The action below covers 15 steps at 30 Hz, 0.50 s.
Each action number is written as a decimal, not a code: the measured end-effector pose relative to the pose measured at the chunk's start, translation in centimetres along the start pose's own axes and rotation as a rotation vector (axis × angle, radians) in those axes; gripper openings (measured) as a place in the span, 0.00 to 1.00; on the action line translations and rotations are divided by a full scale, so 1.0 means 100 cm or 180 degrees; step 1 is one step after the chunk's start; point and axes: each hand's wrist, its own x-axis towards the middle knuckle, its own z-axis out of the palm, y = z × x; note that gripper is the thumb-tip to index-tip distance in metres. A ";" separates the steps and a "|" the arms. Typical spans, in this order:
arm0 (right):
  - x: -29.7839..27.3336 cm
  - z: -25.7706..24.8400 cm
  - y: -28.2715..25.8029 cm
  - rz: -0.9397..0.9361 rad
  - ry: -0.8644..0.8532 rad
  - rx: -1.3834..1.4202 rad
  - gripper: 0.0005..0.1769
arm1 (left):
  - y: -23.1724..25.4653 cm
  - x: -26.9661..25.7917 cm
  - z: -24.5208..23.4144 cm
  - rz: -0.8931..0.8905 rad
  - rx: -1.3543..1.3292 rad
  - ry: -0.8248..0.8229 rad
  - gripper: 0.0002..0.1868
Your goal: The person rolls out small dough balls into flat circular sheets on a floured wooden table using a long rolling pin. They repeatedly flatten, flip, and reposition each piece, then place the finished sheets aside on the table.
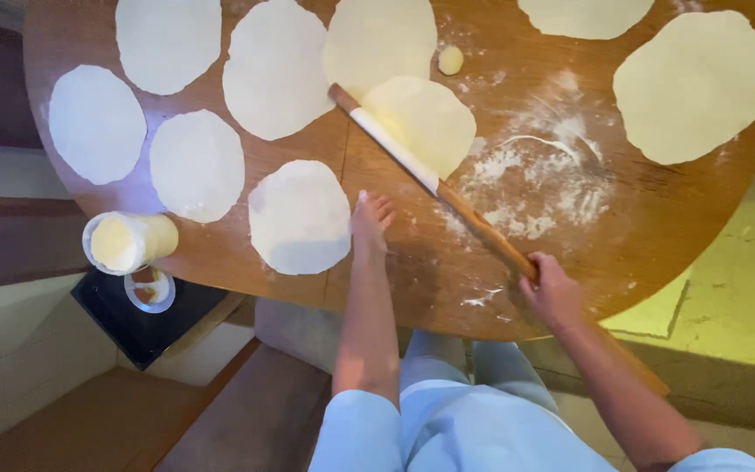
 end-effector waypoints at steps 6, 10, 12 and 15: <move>-0.015 0.051 -0.034 -0.0032 -0.0786 -0.0480 0.36 | 0.057 -0.021 0.011 -0.0137 -0.0205 0.0453 0.36; -0.014 0.032 -0.076 -0.0459 -0.0509 -0.0195 0.27 | 0.072 -0.022 -0.007 0.0097 -0.0436 0.0493 0.42; -0.017 0.043 -0.080 -0.0482 -0.0612 -0.0309 0.26 | 0.077 -0.020 -0.013 0.0098 -0.0465 0.0495 0.44; -0.027 0.062 -0.073 -0.0918 -0.1106 -0.0563 0.25 | 0.077 -0.015 -0.027 0.0193 -0.0370 0.1222 0.33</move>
